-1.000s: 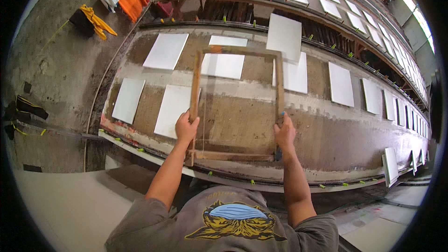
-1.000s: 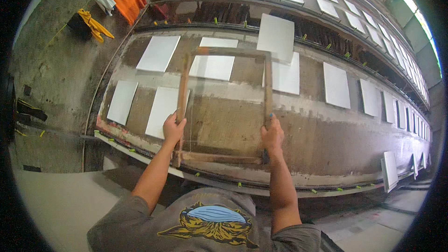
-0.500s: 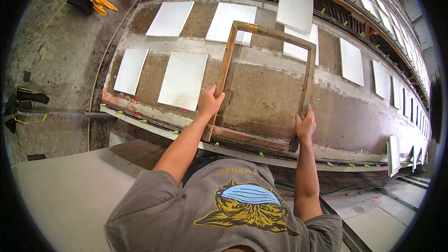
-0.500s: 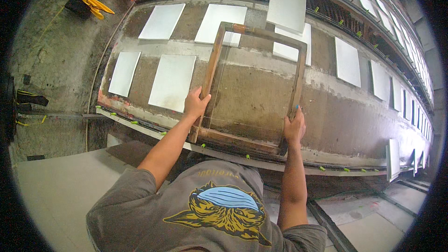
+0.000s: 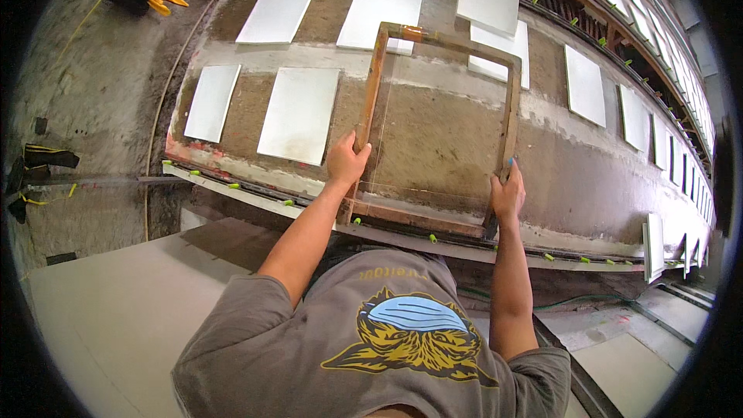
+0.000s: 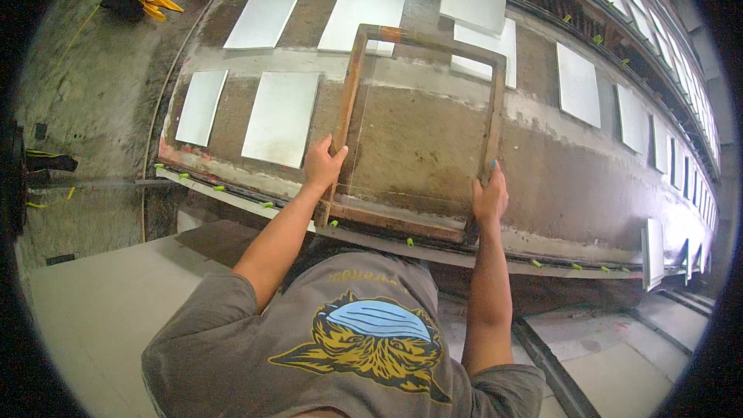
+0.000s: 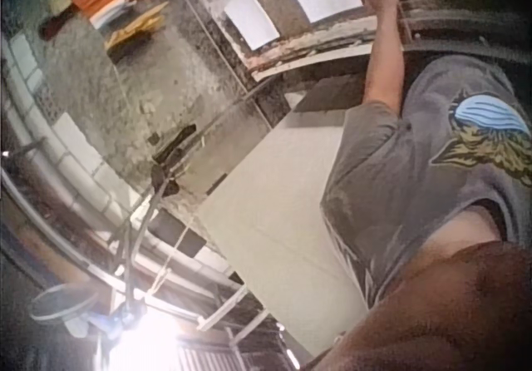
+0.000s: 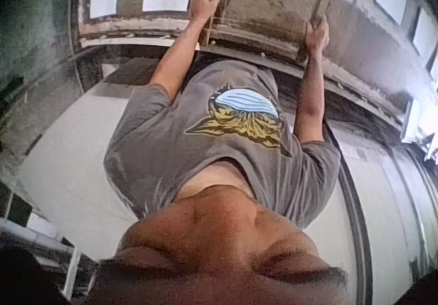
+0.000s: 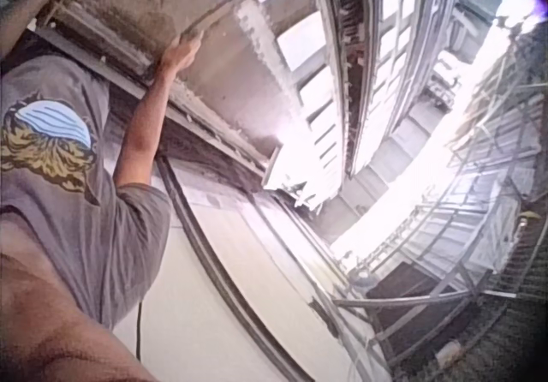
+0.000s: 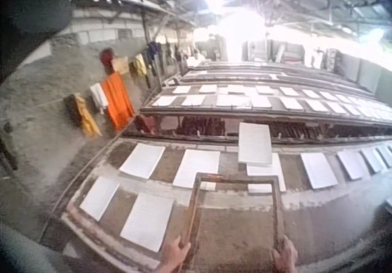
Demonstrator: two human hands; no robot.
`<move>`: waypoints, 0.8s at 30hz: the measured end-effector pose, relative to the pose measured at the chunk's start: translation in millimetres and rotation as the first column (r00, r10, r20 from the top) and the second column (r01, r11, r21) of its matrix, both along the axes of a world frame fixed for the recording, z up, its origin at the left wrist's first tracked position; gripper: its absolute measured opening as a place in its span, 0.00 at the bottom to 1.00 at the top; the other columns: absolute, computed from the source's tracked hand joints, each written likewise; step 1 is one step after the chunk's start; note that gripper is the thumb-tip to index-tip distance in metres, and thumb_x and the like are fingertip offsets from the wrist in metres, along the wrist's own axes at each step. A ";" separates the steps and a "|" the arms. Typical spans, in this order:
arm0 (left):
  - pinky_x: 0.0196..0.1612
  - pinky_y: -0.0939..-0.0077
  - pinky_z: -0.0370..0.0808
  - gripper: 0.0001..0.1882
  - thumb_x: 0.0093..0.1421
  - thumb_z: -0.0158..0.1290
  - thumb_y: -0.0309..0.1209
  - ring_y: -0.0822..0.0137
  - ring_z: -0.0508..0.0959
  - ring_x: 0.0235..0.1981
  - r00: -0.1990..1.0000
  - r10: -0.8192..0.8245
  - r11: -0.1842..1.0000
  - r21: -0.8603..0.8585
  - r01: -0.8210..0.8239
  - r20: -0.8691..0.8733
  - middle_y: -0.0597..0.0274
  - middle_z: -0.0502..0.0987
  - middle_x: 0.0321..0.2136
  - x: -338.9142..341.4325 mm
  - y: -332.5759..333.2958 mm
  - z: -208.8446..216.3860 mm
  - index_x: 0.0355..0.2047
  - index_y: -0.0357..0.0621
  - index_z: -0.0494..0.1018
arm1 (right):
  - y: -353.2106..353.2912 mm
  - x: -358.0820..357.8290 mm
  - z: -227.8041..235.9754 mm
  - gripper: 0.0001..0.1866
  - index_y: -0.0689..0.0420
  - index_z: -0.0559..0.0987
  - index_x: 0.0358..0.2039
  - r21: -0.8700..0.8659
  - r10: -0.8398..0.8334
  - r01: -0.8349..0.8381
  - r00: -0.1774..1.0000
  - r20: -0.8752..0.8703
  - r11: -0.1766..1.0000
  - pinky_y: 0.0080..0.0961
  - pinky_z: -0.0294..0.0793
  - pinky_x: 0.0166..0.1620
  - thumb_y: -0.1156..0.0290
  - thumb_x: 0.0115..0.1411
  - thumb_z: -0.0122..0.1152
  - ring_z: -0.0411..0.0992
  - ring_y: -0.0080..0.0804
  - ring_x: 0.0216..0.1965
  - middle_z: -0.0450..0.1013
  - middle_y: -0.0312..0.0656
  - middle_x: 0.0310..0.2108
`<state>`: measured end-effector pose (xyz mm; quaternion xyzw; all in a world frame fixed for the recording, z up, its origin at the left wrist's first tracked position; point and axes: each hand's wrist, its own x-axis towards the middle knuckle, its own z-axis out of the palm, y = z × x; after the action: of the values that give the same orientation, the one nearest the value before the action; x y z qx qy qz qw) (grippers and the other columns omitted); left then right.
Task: The person repeatedly places white square tiles into a wooden frame on a concrete floor, presses them down, and then removes them. The person stacks the tiles in a pile and continues the cycle of picking up tiles, placing them in the frame, and removing them.
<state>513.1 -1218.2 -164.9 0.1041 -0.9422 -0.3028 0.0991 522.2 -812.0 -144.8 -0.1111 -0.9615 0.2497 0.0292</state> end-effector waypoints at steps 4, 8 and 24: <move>0.48 0.52 0.77 0.27 0.57 0.62 0.41 0.42 0.80 0.46 0.999 -0.013 0.998 0.063 0.010 0.033 0.41 0.80 0.45 -1.4 5.0 8.7 0.50 0.32 0.77 | 2.0 -1.0 2.1 0.37 0.57 0.65 0.68 -0.039 -0.008 0.010 0.999 0.046 0.999 0.45 0.72 0.56 0.67 0.58 0.66 0.72 0.55 0.56 0.72 0.53 0.55; 0.50 0.52 0.76 0.30 0.57 0.62 0.42 0.40 0.79 0.48 0.996 -0.016 0.997 0.072 0.010 0.087 0.38 0.79 0.46 -2.6 7.6 5.5 0.52 0.29 0.75 | 7.7 -0.2 -0.1 0.38 0.56 0.66 0.68 -0.018 -0.026 0.027 0.999 0.045 0.999 0.45 0.72 0.56 0.66 0.57 0.67 0.73 0.54 0.56 0.72 0.52 0.56; 0.51 0.51 0.75 0.34 0.61 0.60 0.44 0.42 0.77 0.50 0.994 -0.043 0.999 0.027 0.041 0.100 0.40 0.75 0.50 1.0 10.7 -6.2 0.59 0.30 0.71 | 17.9 -1.2 -16.1 0.38 0.54 0.66 0.67 0.014 -0.007 0.006 0.999 0.042 1.000 0.46 0.74 0.55 0.63 0.57 0.66 0.73 0.55 0.55 0.73 0.52 0.55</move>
<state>514.1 -1207.6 -171.2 0.1006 -0.9441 -0.3108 0.0436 521.0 -794.1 -160.9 -0.1194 -0.9632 0.2408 0.0104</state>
